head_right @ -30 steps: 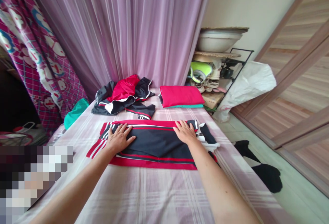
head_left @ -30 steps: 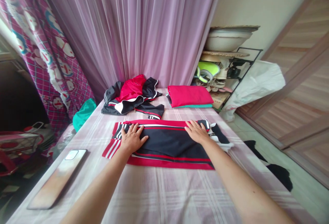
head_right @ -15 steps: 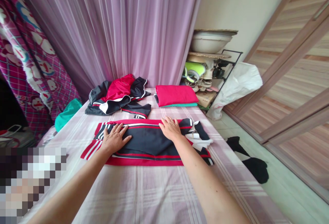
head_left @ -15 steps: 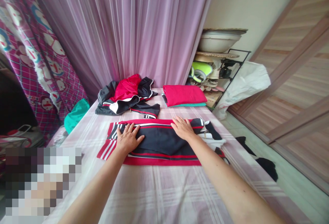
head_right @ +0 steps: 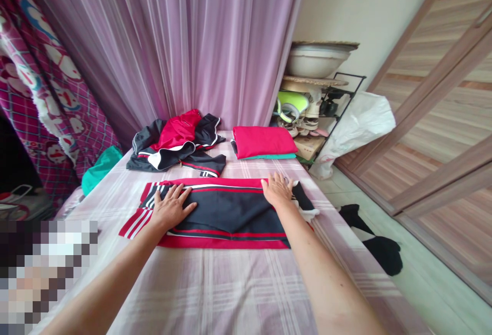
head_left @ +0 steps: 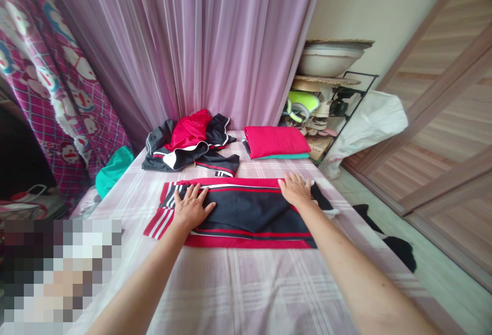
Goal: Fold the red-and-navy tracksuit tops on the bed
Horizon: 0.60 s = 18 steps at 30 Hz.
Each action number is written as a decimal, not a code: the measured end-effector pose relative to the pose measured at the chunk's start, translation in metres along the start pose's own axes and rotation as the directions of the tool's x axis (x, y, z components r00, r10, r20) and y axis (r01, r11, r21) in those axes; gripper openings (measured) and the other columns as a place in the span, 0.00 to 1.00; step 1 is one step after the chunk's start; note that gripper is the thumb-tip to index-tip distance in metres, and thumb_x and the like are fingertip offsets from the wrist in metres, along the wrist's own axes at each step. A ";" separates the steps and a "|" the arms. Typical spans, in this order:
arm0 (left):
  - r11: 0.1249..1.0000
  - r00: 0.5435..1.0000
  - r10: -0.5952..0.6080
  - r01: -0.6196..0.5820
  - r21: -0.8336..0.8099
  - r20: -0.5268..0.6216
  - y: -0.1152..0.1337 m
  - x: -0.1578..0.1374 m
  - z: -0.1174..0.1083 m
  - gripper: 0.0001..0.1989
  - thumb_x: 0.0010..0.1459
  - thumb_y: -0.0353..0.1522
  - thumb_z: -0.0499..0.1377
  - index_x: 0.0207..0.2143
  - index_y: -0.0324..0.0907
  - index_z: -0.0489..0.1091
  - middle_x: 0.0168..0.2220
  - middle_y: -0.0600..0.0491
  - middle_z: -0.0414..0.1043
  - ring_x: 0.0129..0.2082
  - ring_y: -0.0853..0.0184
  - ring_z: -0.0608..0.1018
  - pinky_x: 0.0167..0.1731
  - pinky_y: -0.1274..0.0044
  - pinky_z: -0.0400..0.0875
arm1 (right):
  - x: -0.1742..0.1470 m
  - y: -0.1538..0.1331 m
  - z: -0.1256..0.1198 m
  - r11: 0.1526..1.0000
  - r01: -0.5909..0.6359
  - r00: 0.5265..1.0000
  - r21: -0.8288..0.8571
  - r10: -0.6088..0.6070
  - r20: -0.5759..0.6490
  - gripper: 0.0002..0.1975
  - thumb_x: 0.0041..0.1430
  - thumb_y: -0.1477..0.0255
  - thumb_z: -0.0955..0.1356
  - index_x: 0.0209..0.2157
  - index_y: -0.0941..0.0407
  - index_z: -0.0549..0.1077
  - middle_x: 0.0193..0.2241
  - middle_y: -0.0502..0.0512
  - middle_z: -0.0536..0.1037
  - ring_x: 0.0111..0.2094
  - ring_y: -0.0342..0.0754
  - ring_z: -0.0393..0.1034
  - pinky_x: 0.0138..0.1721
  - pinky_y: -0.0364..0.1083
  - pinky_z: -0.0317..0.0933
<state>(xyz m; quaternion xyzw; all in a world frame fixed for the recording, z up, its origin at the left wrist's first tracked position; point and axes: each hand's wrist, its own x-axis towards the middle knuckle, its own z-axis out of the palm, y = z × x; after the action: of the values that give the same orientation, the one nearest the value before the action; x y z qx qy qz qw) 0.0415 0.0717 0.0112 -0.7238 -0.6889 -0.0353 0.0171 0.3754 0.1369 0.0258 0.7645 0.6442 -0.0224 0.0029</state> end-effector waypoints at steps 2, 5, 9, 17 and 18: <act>1.000 1.000 -0.003 0.003 -0.003 0.003 0.000 0.000 -0.001 0.33 0.62 0.53 0.46 0.65 0.50 0.58 0.68 0.46 0.54 0.68 0.48 0.55 0.62 0.45 0.38 | -0.016 -0.031 -0.005 0.991 0.125 0.991 0.055 -0.121 -0.062 0.29 0.70 0.61 0.49 0.68 0.55 0.53 0.69 0.59 0.51 0.69 0.53 0.43 0.66 0.64 0.35; 1.000 1.000 0.000 0.000 -0.007 0.010 0.001 -0.001 -0.003 0.32 0.63 0.52 0.46 0.65 0.50 0.59 0.68 0.45 0.54 0.67 0.48 0.55 0.62 0.45 0.39 | -0.047 -0.068 0.001 0.914 0.390 0.919 0.114 -0.379 -0.105 0.29 0.70 0.59 0.50 0.68 0.50 0.52 0.70 0.56 0.50 0.69 0.53 0.42 0.66 0.63 0.34; 1.000 1.000 0.007 -0.007 -0.030 -0.007 0.001 -0.004 -0.003 0.32 0.63 0.52 0.46 0.64 0.50 0.60 0.68 0.46 0.55 0.67 0.49 0.57 0.63 0.46 0.38 | -0.073 -0.073 0.022 0.856 0.506 0.862 0.104 -0.505 -0.035 0.29 0.69 0.56 0.53 0.67 0.48 0.56 0.69 0.55 0.54 0.69 0.53 0.43 0.66 0.63 0.32; 0.996 0.999 -0.041 0.040 -0.077 -0.012 0.006 -0.004 -0.007 0.28 0.65 0.48 0.44 0.63 0.50 0.62 0.67 0.48 0.58 0.67 0.50 0.57 0.64 0.46 0.37 | -0.069 -0.044 0.032 0.933 0.359 0.932 0.025 -0.358 -0.050 0.27 0.70 0.60 0.53 0.67 0.49 0.57 0.69 0.56 0.52 0.69 0.53 0.44 0.65 0.62 0.40; 0.995 0.998 -0.059 0.058 -0.082 -0.003 0.015 -0.005 -0.010 0.28 0.66 0.47 0.44 0.63 0.48 0.62 0.67 0.47 0.58 0.67 0.50 0.56 0.63 0.45 0.37 | -0.069 -0.045 0.033 0.933 0.359 0.932 0.019 -0.358 -0.052 0.27 0.70 0.60 0.53 0.67 0.49 0.57 0.69 0.56 0.52 0.69 0.53 0.44 0.65 0.62 0.40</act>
<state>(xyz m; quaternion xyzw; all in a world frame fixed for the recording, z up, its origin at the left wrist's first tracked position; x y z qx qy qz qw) 0.0555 0.0656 0.0209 -0.7034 -0.7077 -0.0656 -0.0118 0.3187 0.0758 -0.0031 0.6345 0.7723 -0.0136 -0.0273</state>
